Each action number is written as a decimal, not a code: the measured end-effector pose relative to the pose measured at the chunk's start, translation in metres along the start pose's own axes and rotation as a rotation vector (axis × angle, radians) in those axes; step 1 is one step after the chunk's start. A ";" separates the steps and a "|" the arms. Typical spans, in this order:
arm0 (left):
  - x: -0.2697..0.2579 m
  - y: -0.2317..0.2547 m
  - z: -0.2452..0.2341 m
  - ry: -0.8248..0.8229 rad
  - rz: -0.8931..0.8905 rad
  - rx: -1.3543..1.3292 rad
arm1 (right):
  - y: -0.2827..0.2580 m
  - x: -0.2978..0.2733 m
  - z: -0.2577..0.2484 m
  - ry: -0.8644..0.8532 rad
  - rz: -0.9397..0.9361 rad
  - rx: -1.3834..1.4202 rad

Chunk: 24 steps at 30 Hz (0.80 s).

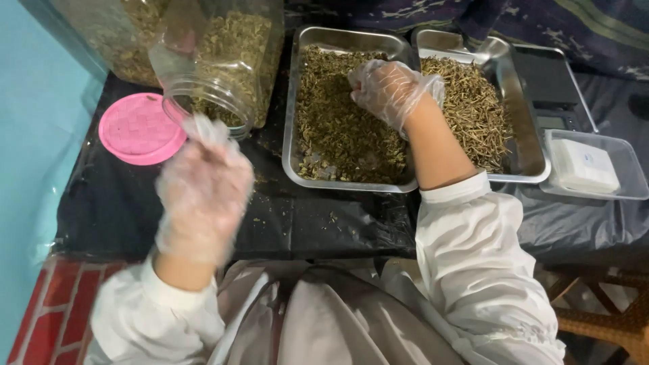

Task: Sorting through dried tea leaves in metal trays to remove stems or debris

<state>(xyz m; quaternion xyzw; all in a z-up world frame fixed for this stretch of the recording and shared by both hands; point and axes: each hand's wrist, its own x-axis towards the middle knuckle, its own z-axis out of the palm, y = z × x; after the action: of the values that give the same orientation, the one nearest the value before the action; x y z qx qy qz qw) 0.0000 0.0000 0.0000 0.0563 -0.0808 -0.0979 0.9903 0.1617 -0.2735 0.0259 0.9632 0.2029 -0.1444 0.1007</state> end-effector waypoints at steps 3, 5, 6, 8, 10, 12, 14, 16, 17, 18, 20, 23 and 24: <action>-0.001 -0.036 0.002 0.346 0.011 -0.188 | -0.004 -0.006 -0.004 0.062 -0.038 -0.071; 0.007 -0.046 0.012 0.256 -0.157 -0.156 | -0.007 -0.001 0.001 0.127 -0.098 -0.236; 0.011 -0.050 0.017 0.163 -0.320 -0.123 | -0.008 0.001 0.003 0.194 -0.162 -0.402; 0.033 -0.057 0.037 0.157 -0.248 0.044 | -0.024 -0.017 -0.004 0.216 -0.182 -0.274; 0.061 -0.063 0.045 0.148 -0.172 0.211 | -0.040 -0.035 -0.013 0.239 -0.202 -0.145; 0.098 -0.069 0.044 -0.327 0.267 1.249 | -0.055 -0.053 -0.025 0.304 -0.257 0.239; 0.150 -0.072 -0.007 -0.274 0.170 0.981 | -0.057 -0.047 -0.020 0.258 -0.323 0.102; 0.177 -0.075 -0.034 -0.227 0.073 0.708 | -0.057 -0.042 -0.013 0.211 -0.379 -0.042; 0.178 -0.075 -0.036 -0.167 0.084 0.666 | -0.057 -0.039 -0.009 0.197 -0.408 -0.081; 0.179 -0.075 -0.039 -0.108 0.093 0.623 | -0.057 -0.035 -0.006 0.182 -0.437 -0.119; 0.172 -0.073 -0.045 -0.122 0.063 0.612 | -0.047 -0.025 0.007 0.159 -0.398 -0.012; 0.176 -0.066 -0.056 -0.106 0.042 0.524 | -0.049 -0.017 -0.014 -0.101 -0.294 -0.272; 0.179 -0.064 -0.061 -0.080 0.044 0.443 | -0.052 -0.017 -0.027 -0.336 -0.206 -0.636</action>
<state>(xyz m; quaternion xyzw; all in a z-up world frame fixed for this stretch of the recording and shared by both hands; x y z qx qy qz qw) 0.1719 -0.0925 -0.0414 0.2666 -0.1406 -0.0585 0.9517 0.1313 -0.2258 0.0496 0.8212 0.3142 -0.2397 0.4117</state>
